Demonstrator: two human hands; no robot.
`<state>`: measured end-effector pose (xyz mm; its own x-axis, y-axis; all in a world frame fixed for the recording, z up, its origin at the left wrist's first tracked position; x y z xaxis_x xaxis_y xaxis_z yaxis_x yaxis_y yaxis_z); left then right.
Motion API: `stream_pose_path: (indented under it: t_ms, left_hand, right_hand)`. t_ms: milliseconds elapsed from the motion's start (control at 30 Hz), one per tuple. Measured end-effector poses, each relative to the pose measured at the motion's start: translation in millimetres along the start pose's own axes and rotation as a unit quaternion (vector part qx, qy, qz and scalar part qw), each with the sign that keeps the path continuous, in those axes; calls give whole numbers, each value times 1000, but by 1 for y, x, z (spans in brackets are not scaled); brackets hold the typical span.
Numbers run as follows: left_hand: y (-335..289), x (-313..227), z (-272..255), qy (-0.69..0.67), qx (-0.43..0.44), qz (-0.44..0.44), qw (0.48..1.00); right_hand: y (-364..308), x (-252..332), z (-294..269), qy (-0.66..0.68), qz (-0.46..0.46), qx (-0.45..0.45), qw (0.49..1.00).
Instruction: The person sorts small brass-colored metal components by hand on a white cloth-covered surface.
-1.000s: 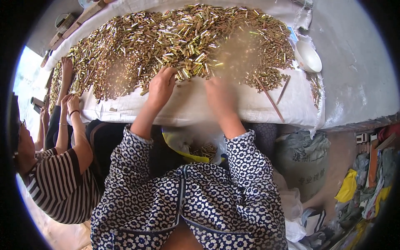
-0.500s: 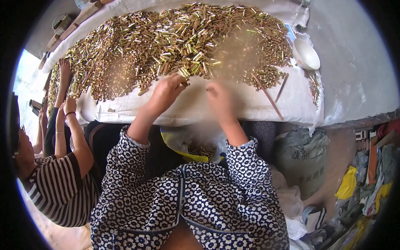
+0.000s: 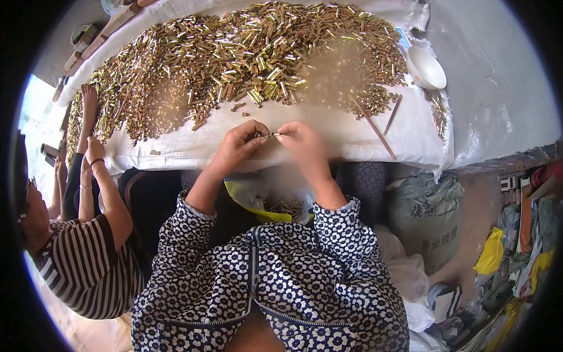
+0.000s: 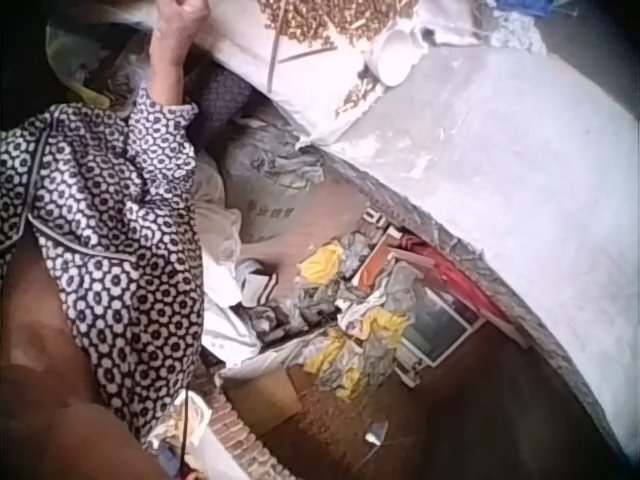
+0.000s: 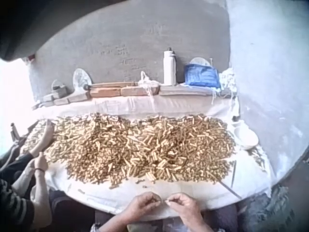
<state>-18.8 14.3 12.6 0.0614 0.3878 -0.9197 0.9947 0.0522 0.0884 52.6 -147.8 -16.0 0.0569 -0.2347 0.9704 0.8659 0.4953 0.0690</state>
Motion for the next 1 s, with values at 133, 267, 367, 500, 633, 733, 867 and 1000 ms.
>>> stream_pose_path:
  t_ms: [133,267,367,500,633,733,867,1000]
  left_hand:
    - [-1,5,3,-10,1,14,1000]
    - [0,11,6,-31,1,-6,999]
    - [-1,11,8,-33,-13,4,999]
    - [-1,12,9,-57,-23,3,998]
    - [-1,9,10,-83,-27,2,996]
    - [-2,12,11,-119,-36,-3,992]
    - [-1,12,13,-155,-70,-23,985]
    - [2,4,24,123,-106,86,983]
  right_hand:
    - [-2,0,0,28,8,4,1000]
    - [-2,0,-1,22,-3,6,1000]
    - [-4,2,0,14,-7,5,1000]
    - [-4,5,1,39,-24,-7,999]
    - [-5,4,3,36,-13,0,999]
    - [-6,4,2,0,-16,-1,1000]
    - [-7,5,3,-23,-20,-9,999]
    - [-5,0,3,-274,-160,18,948]
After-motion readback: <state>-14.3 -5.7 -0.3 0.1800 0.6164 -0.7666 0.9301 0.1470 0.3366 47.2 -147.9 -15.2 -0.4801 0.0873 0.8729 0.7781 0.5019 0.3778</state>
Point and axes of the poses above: each hand's wrist, its own y-axis towards the middle knuckle, its own z-axis out of the palm, x = y × z, the point moved 3 cm from there along y, towards the middle knuckle, and after that the axes turned 8 degrees about y, right-handed, at the moved point
